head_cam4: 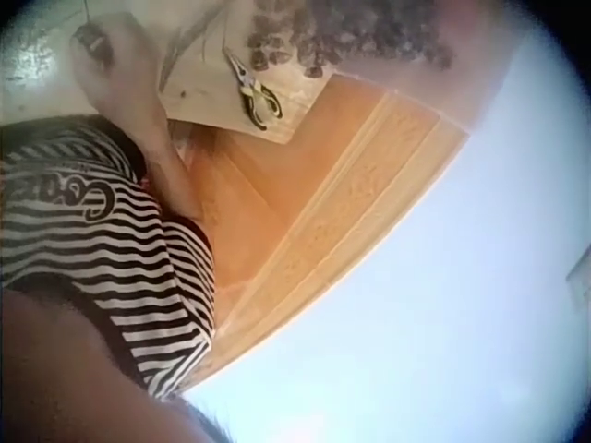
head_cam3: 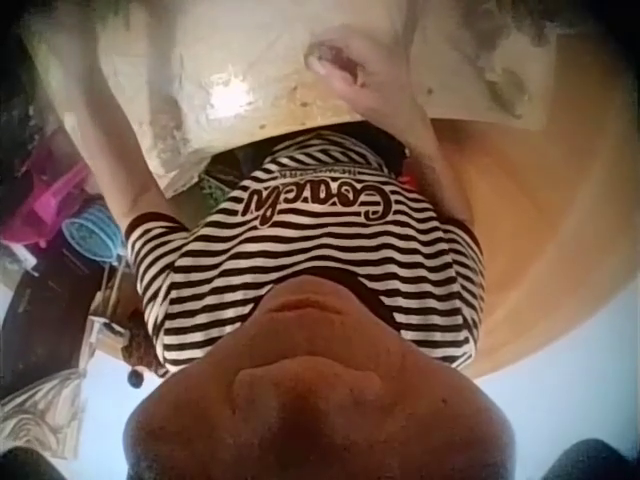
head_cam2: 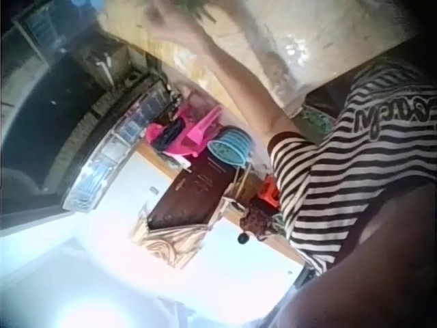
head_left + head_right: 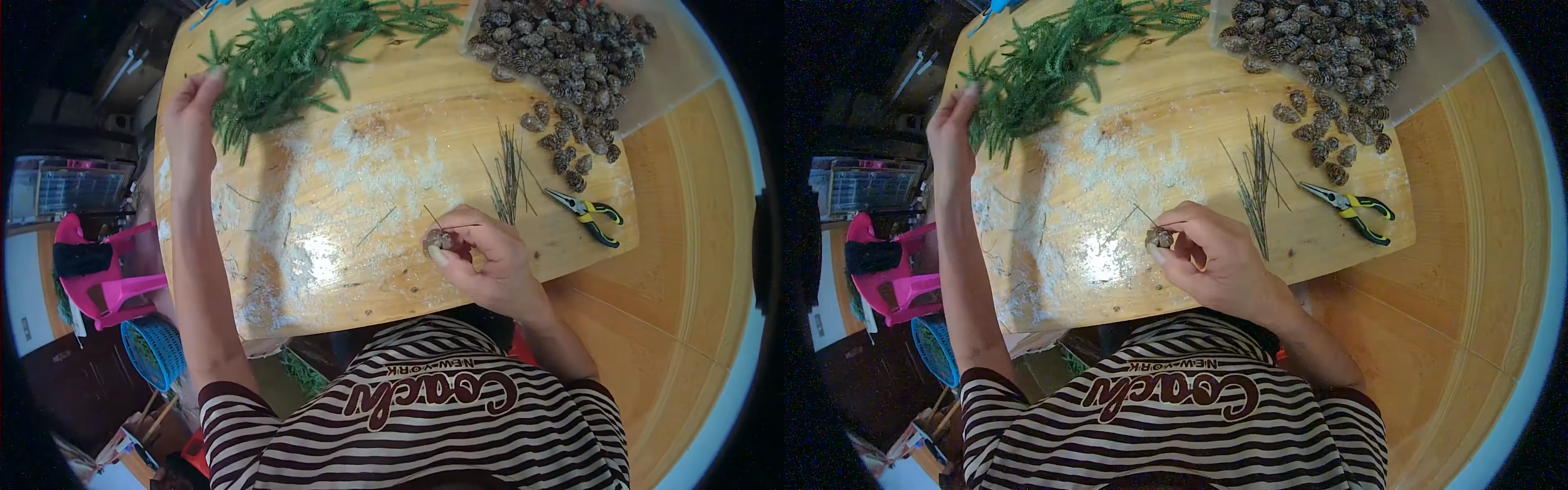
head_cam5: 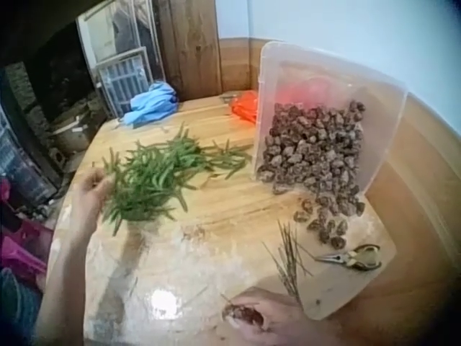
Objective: Assembling artificial pine branches with pine cones using wire and pliers.
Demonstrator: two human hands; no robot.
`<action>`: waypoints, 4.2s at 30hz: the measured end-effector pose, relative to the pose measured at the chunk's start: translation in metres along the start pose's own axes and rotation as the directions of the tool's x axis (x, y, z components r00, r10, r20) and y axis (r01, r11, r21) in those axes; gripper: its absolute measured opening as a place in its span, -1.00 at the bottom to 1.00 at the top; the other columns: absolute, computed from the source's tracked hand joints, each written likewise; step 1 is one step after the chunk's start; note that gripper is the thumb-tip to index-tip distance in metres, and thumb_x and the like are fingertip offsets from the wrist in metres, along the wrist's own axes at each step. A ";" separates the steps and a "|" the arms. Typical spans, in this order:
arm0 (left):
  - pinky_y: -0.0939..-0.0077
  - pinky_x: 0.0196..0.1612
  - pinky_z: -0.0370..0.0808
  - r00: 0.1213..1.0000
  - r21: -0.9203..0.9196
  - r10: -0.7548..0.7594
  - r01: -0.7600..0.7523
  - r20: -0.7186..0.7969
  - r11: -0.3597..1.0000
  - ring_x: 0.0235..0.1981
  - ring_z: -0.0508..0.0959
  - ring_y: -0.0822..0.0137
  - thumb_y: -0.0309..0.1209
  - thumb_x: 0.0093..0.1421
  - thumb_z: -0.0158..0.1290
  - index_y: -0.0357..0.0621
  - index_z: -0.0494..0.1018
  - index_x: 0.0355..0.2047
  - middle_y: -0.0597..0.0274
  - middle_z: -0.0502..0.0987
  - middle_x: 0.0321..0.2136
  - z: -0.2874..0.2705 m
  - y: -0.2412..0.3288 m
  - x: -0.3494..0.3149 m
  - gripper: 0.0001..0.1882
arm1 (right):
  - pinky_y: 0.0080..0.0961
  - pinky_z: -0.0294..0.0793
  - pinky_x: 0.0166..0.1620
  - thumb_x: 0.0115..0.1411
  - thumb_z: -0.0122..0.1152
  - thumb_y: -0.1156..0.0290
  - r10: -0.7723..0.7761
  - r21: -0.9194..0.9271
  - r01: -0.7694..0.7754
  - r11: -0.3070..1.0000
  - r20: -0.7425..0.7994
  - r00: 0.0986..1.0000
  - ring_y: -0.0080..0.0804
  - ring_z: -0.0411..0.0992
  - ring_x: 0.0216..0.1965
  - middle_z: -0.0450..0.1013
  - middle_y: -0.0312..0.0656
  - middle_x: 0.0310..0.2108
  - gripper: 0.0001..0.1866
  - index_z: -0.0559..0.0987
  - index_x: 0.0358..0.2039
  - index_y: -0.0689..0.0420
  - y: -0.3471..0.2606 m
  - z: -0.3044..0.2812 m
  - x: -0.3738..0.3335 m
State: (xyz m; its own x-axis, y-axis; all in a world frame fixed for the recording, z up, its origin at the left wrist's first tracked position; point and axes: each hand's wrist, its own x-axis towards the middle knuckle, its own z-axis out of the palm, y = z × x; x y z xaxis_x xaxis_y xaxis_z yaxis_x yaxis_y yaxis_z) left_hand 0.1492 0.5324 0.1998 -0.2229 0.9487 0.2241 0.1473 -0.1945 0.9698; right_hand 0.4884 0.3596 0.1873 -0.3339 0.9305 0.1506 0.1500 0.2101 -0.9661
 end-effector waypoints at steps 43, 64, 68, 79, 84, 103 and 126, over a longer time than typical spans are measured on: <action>0.57 -0.29 0.40 0.837 -0.609 -0.380 0.547 0.394 0.574 -0.43 0.44 0.48 -0.31 0.27 -0.03 -0.25 0.44 -0.29 0.26 0.50 -0.44 0.105 0.042 -0.185 -0.77 | -0.71 0.34 -0.44 0.24 0.07 0.40 0.063 0.627 0.002 0.779 -0.081 0.995 -0.67 0.34 -0.51 0.40 -0.29 -0.46 -0.79 0.42 -0.19 0.27 0.013 -0.005 0.022; 0.79 -0.27 0.31 0.952 -0.340 -0.176 0.256 0.251 0.905 -0.39 0.37 0.63 -0.50 0.23 0.03 -0.34 0.45 -0.21 0.39 0.45 -0.39 0.106 0.050 -0.207 -0.84 | -0.70 0.33 -0.49 0.11 0.18 0.56 -0.233 -0.059 0.227 0.972 -0.143 0.962 -0.61 0.36 -0.50 0.46 -0.20 -0.32 -0.77 0.47 -0.18 0.28 -0.004 -0.015 -0.004; 0.77 -0.27 0.30 0.969 -0.252 -0.096 0.154 0.228 0.955 -0.37 0.36 0.61 -0.51 0.23 0.03 -0.37 0.45 -0.23 0.34 0.42 -0.37 0.106 0.051 -0.208 -0.84 | -0.70 0.26 -0.52 0.06 0.21 0.60 -0.172 -0.202 0.162 0.966 -0.034 0.984 -0.62 0.29 -0.55 0.41 -0.26 -0.41 -0.76 0.49 -0.21 0.25 -0.007 -0.013 -0.003; 0.72 -0.26 0.30 0.980 -0.197 -0.035 0.074 0.197 0.978 -0.35 0.36 0.55 -0.50 0.22 0.03 -0.37 0.44 -0.30 0.29 0.41 -0.36 0.103 0.047 -0.211 -0.86 | -0.71 0.12 -0.54 0.04 0.20 0.58 -0.187 -0.294 0.193 0.936 0.051 0.981 -0.67 0.17 -0.59 0.34 -0.33 -0.50 -0.76 0.51 -0.22 0.24 -0.010 -0.023 0.001; 0.65 -0.25 0.32 0.979 -0.073 0.029 -0.015 0.201 0.997 -0.34 0.38 0.47 -0.49 0.20 0.05 -0.36 0.45 -0.32 0.25 0.43 -0.38 0.103 0.040 -0.209 -0.86 | -0.68 0.11 -0.54 0.03 0.21 0.56 -0.206 -0.273 0.213 0.938 0.054 0.977 -0.65 0.17 -0.60 0.32 -0.33 -0.52 -0.76 0.52 -0.23 0.24 -0.012 -0.025 0.003; 0.45 -0.22 0.32 0.924 0.227 0.302 -0.354 0.234 0.907 -0.36 0.42 0.24 -0.55 0.07 0.12 -0.28 0.50 -0.41 0.18 0.49 -0.47 0.110 0.045 -0.217 -0.93 | -0.53 0.25 -0.50 0.03 0.25 0.49 -0.241 -0.460 0.304 0.834 0.193 0.951 -0.37 0.29 -0.58 0.33 -0.18 -0.55 -0.76 0.50 -0.26 0.28 -0.023 -0.012 0.014; 0.41 -0.16 0.29 0.907 0.248 0.324 -0.390 0.268 0.887 -0.31 0.39 0.21 -0.52 0.10 0.11 -0.28 0.51 -0.38 0.18 0.48 -0.44 0.107 0.038 -0.216 -0.91 | -0.83 0.29 -0.33 0.09 0.22 0.61 0.224 -0.033 -0.223 0.974 0.244 0.943 -0.82 0.29 -0.37 0.42 -0.37 -0.34 -0.55 0.34 0.01 0.26 -0.010 -0.007 0.012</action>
State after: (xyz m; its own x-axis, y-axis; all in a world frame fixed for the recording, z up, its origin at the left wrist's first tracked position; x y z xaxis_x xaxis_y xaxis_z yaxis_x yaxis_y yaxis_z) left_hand 0.3057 0.3466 0.1783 0.1040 0.8645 0.4918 0.4565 -0.4808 0.7486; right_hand 0.4892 0.3712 0.1999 -0.5084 0.8519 -0.1259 0.2515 0.0070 -0.9678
